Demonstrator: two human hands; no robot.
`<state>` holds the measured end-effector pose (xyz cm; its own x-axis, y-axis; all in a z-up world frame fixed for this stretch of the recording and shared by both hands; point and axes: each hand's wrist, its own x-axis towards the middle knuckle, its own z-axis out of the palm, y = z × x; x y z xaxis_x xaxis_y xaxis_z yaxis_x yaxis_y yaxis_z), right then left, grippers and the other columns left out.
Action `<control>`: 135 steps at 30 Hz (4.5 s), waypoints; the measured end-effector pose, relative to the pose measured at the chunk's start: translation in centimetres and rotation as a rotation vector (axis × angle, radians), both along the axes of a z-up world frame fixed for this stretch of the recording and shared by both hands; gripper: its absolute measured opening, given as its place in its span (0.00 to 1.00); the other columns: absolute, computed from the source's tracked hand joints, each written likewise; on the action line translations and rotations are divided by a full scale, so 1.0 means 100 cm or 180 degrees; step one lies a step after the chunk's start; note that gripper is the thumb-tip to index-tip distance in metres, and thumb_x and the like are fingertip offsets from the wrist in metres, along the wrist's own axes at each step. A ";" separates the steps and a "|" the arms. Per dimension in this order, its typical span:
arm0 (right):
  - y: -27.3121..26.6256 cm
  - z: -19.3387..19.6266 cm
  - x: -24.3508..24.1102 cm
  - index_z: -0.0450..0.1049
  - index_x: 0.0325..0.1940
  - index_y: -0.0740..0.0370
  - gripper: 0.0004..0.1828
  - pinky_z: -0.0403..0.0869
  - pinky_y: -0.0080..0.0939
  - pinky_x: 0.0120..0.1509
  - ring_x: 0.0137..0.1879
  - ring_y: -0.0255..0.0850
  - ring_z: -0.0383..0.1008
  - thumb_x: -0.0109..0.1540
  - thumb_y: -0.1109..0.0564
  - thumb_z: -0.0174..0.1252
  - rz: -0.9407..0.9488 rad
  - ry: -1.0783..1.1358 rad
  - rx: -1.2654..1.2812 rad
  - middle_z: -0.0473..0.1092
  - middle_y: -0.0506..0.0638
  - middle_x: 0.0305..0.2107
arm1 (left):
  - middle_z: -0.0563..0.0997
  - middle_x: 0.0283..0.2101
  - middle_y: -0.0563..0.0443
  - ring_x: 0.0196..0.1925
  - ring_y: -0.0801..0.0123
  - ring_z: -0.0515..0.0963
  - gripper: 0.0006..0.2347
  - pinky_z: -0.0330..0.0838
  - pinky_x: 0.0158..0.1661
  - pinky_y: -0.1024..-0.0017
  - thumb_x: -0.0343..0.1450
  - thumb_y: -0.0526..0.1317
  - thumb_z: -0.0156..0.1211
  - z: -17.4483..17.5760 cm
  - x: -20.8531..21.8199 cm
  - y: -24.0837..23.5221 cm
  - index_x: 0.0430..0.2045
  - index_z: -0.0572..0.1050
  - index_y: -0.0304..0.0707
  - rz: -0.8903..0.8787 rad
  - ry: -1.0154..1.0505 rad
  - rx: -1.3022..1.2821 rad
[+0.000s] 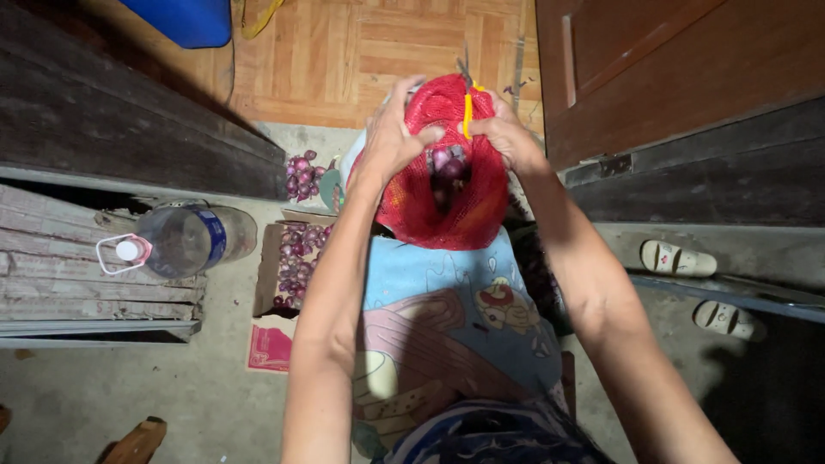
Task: Peeling and trimming the ends of shallots from a mesh bag using scissors.
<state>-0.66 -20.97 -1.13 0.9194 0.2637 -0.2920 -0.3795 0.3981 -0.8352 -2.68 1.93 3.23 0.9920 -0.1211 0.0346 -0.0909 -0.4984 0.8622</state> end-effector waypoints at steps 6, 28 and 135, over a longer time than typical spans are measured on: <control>-0.016 -0.031 0.004 0.64 0.65 0.64 0.32 0.64 0.45 0.43 0.43 0.46 0.67 0.56 0.67 0.62 0.0069 -0.0376 -0.1884 0.70 0.56 0.46 | 0.68 0.65 0.40 0.65 0.46 0.70 0.33 0.61 0.60 0.45 0.63 0.40 0.76 -0.024 -0.018 0.011 0.65 0.68 0.61 0.0159 -0.0516 0.0816; -0.013 -0.011 -0.047 0.61 0.58 0.62 0.26 0.75 0.40 0.60 0.54 0.37 0.74 0.60 0.69 0.64 -0.0902 -0.0839 -0.0182 0.70 0.52 0.48 | 0.73 0.56 0.43 0.55 0.49 0.73 0.16 0.67 0.55 0.54 0.64 0.27 0.64 0.006 -0.090 -0.030 0.45 0.81 0.42 0.0200 -0.1681 0.0895; -0.176 0.097 -0.461 0.70 0.60 0.65 0.26 0.69 0.40 0.50 0.42 0.35 0.67 0.59 0.57 0.65 -0.0820 -0.0458 -0.2381 0.65 0.47 0.34 | 0.79 0.56 0.41 0.52 0.65 0.80 0.18 0.74 0.50 0.71 0.75 0.28 0.58 0.024 -0.272 -0.213 0.61 0.68 0.29 -0.1331 0.2309 -0.4174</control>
<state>-46.81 -38.56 8.59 0.9667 -0.1805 -0.1814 -0.2202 -0.2260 -0.9489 -29.87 -19.39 5.62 0.7472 -0.6534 -0.1212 0.5883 0.5656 0.5779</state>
